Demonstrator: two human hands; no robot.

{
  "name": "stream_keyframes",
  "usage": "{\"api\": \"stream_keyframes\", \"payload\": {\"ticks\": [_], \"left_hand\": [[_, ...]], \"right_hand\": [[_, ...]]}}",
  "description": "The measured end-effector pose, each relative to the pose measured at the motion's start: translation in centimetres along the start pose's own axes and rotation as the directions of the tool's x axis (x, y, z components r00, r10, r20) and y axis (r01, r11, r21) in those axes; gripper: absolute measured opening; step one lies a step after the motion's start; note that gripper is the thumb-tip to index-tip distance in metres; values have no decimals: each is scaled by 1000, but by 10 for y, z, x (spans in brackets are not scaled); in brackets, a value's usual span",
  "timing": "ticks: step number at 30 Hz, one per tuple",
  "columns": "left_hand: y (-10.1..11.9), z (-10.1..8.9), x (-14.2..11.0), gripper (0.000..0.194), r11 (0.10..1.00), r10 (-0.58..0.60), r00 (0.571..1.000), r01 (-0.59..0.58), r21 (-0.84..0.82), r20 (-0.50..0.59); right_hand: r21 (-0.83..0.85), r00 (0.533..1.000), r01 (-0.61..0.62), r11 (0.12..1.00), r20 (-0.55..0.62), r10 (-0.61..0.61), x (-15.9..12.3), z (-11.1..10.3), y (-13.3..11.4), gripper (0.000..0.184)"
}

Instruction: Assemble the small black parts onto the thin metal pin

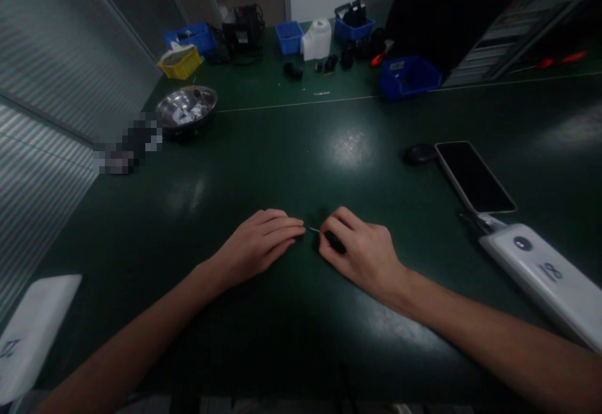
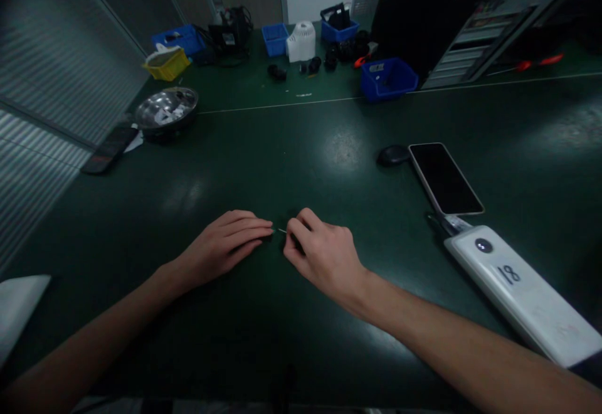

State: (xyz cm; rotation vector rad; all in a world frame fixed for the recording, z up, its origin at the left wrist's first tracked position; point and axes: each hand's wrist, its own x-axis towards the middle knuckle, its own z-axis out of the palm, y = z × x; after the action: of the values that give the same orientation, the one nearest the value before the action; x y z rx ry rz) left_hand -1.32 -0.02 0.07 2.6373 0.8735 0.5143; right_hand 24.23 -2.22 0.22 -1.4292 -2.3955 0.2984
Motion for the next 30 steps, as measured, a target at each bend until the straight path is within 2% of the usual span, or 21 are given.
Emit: {"api": "stream_keyframes", "payload": {"ticks": [5,8,10,12,13,15,18,21,24,26,30], "left_hand": [[-2,1,0,33,996,3,1000,-5,85,27],[-22,-12,-7,34,987,-124,992,127,99,-37],[-45,-27,-17,35,956,-268,957,278,89,-109],[-71,-46,-33,36,887,-430,883,453,95,-189],[-85,-56,-43,37,831,-512,827,545,110,-233],[-110,-75,-65,40,686,-647,687,714,142,-329],[-139,-100,-100,42,514,-719,516,846,144,-465],[-156,-116,-131,42,391,-738,386,913,115,-554],[-166,-126,-155,39,296,-760,276,953,66,-588],[-169,-130,-168,38,247,-772,218,968,34,-597],[-173,-133,-181,41,205,-778,159,979,-7,-607]], "right_hand": [[24,1000,-2,1000,8,2,0,-1,0,17],[48,1000,5,999,3,-5,0,-3,2,17],[71,1000,17,997,1,-18,-1,-3,4,17],[96,1000,28,995,5,-29,-2,-3,5,17],[106,999,30,994,8,-31,-2,-4,6,17],[113,1000,26,993,10,-27,-2,-4,6,17],[118,1000,19,993,9,-20,-1,-3,6,17],[132,1000,13,991,20,-16,-1,-4,6,15],[139,999,6,990,33,-10,0,-5,6,15],[139,999,5,990,32,-9,0,-5,6,15],[142,1000,2,990,18,-5,0,-4,6,15]]}}
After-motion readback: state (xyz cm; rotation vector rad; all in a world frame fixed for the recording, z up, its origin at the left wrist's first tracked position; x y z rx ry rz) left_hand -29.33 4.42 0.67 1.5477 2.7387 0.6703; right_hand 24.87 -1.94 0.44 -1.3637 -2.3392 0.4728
